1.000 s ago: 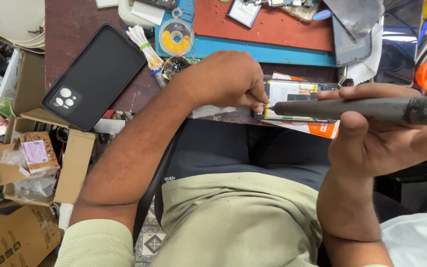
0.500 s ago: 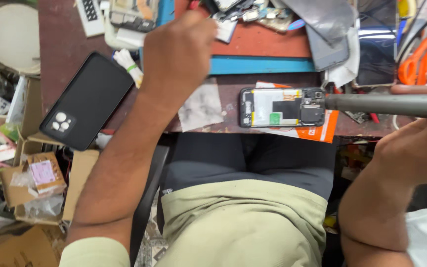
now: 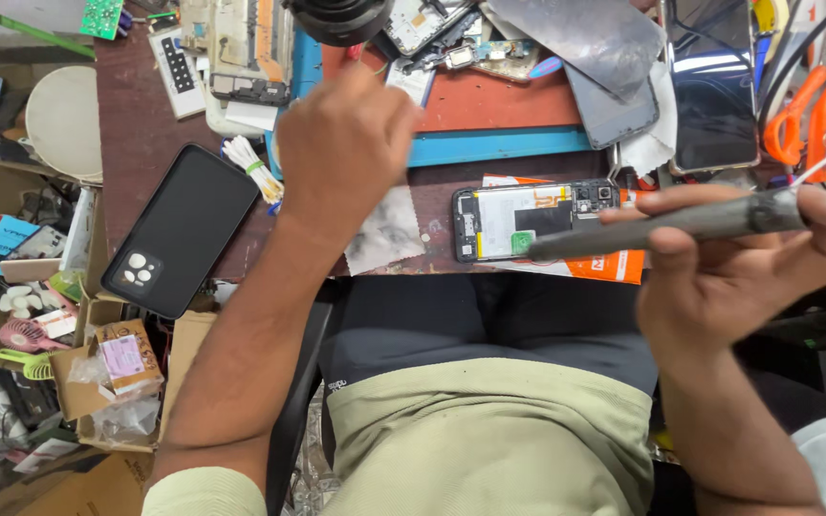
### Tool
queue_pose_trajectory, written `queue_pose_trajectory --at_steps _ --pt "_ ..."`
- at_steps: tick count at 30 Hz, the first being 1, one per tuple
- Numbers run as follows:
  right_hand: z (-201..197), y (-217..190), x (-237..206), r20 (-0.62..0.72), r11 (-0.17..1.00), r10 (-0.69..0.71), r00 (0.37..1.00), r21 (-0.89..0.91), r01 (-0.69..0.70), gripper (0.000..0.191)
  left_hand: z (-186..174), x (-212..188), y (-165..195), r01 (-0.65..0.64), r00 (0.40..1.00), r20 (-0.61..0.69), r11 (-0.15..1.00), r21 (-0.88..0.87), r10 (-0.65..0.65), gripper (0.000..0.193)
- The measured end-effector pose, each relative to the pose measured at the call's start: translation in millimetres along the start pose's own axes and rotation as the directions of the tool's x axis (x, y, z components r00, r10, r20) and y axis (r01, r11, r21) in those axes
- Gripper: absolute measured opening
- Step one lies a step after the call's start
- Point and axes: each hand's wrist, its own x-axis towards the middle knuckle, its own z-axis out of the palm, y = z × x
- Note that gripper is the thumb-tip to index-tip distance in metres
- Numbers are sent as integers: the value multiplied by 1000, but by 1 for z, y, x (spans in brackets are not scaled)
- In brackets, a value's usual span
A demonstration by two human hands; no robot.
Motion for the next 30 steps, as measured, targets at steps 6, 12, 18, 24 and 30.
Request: queue_pose_trajectory --at_steps 6,12,18,24,30 --pt "38 3 18 150 984 -179 972 26 177 66 -1 -3 24 72 838 537 957 -281 94 18" --pt "62 3 25 228 976 -217 949 27 216 69 4 -3 24 134 814 580 957 -259 43 17" --pt "73 -2 31 272 976 -214 938 23 215 68 6 -2 25 102 796 602 967 -233 62 18" --pt "78 -4 41 387 948 -307 869 42 316 72 5 -2 24 108 781 621 965 -240 68 17" --pt "86 -7 49 441 940 -323 837 44 339 75 3 -1 22 145 781 622 951 -272 59 18"
